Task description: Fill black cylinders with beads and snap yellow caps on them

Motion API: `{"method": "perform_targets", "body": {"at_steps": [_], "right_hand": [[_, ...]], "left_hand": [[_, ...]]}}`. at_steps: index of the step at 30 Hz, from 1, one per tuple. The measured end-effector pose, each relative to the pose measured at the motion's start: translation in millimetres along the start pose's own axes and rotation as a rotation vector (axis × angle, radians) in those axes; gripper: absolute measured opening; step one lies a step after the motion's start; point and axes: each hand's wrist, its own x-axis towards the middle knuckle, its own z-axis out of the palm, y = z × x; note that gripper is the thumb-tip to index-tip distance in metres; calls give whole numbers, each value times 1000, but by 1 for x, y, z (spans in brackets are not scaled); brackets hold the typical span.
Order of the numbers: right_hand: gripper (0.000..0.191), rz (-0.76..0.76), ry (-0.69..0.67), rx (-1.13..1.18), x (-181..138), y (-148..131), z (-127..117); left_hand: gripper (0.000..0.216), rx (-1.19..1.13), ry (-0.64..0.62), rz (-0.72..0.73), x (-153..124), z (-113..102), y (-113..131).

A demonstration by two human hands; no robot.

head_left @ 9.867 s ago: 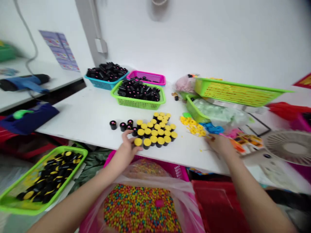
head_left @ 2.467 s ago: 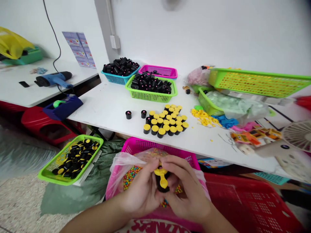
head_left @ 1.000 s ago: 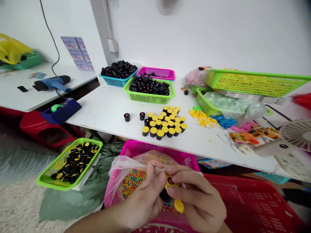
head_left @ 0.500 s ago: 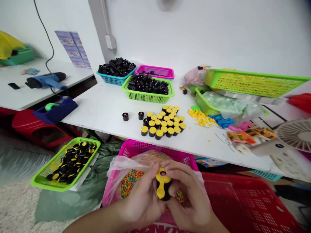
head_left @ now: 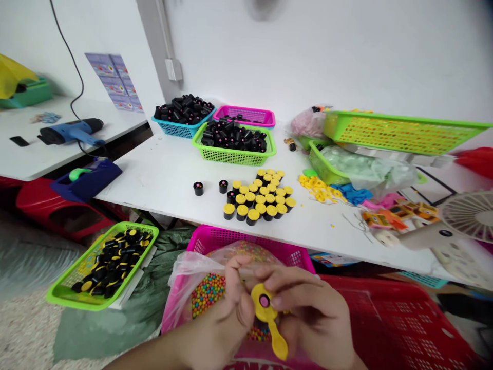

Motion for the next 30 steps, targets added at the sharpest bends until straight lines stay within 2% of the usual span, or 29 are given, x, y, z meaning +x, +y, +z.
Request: {"method": "perform_targets", "body": {"at_steps": [3, 6, 8, 10, 13, 16, 18, 19, 21, 23, 24, 27, 30], "right_hand": [[31, 31, 15, -21, 0, 3, -3], [41, 284, 49, 43, -3, 7, 2], [33, 497, 37, 185, -4, 10, 6], [31, 664, 11, 311, -6, 14, 9], [38, 813, 35, 413, -9, 22, 14], [41, 850, 57, 400, -10, 33, 15], [47, 809, 4, 320, -7, 40, 5], [48, 766, -28, 229, -3, 43, -4], [42, 655, -39, -146, 8, 50, -35], [30, 548, 51, -668, 24, 59, -78], [29, 538, 110, -819, 33, 65, -104], [24, 578, 180, -1023, 61, 93, -178], [20, 664, 143, -1169, 78, 125, -233]], "left_hand": [[39, 593, -109, 225, -1, -11, 12], [41, 1154, -46, 373, 3, -18, 23], [38, 1399, 10, 400, 6, -21, 27], [34, 1496, 42, 442, 9, -22, 26], [25, 1520, 42, 499, 11, -22, 20], [26, 1573, 30, 491, 14, -31, 9], [28, 1595, 103, 526, 18, -45, 1], [30, 1575, 177, 553, 22, -56, -3], [43, 1476, 351, 565, 31, -79, -9], [60, 1356, 487, 503, 42, -101, -8], [67, 1316, 538, 442, 48, -111, -6], [79, 1265, 603, 226, 64, -127, 2], [82, 1224, 593, 80, 81, -124, 6]]}}
